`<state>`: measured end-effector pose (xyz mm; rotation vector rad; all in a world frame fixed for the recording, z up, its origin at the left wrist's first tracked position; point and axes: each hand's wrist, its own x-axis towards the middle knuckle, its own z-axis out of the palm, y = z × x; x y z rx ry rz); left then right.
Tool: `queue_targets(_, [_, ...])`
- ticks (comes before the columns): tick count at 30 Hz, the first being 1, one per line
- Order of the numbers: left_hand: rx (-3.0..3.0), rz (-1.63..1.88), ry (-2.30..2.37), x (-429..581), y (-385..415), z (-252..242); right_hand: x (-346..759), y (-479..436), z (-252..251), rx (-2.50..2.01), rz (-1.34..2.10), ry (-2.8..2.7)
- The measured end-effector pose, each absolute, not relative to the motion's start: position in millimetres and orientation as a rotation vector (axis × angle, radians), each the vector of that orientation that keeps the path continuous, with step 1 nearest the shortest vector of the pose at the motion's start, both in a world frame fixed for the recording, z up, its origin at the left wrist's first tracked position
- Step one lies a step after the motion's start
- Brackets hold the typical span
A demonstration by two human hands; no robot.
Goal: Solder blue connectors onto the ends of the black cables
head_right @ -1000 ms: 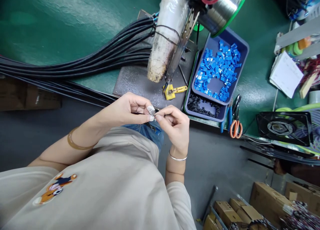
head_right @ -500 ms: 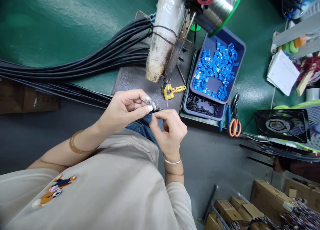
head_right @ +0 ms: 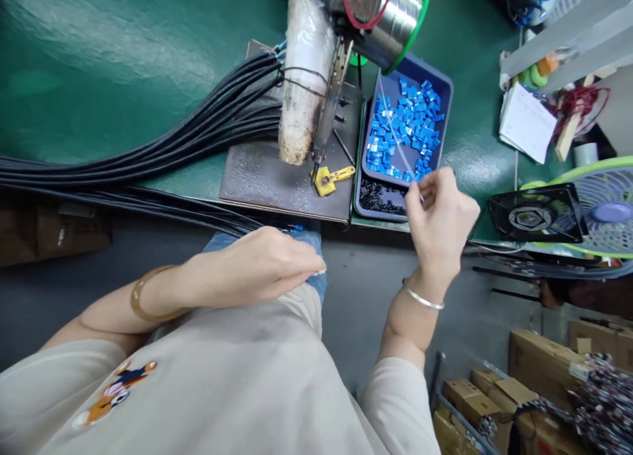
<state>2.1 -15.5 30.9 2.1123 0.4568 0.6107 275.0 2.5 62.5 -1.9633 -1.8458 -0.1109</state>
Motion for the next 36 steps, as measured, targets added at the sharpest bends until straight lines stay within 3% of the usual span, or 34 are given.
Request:
queue_targets(4, [1.318,0.962,0.718,5.2,-17.5,10.4,286.3,49.5,38.0,-1.953,-0.197,-1.847])
queue_targets(9, [0.680,1.043,0.784,-4.8,-2.5,-4.8,278.8,79.2,23.3,-1.800,0.039,-1.860])
queue_targets(19, [0.681,0.944,0.707,-4.6,1.6,-1.4,323.1,92.3,16.6,-1.910,0.362,-1.614])
queue_targets(30, [0.772,0.960,0.767,3.3,1.3,-2.4,309.5,87.7,27.7,-2.033,0.115,-1.899])
queue_targets(36, [0.794,1.000,0.805,6.9,2.5,0.9,315.4,88.3,17.0,-2.005,-0.032,-1.764])
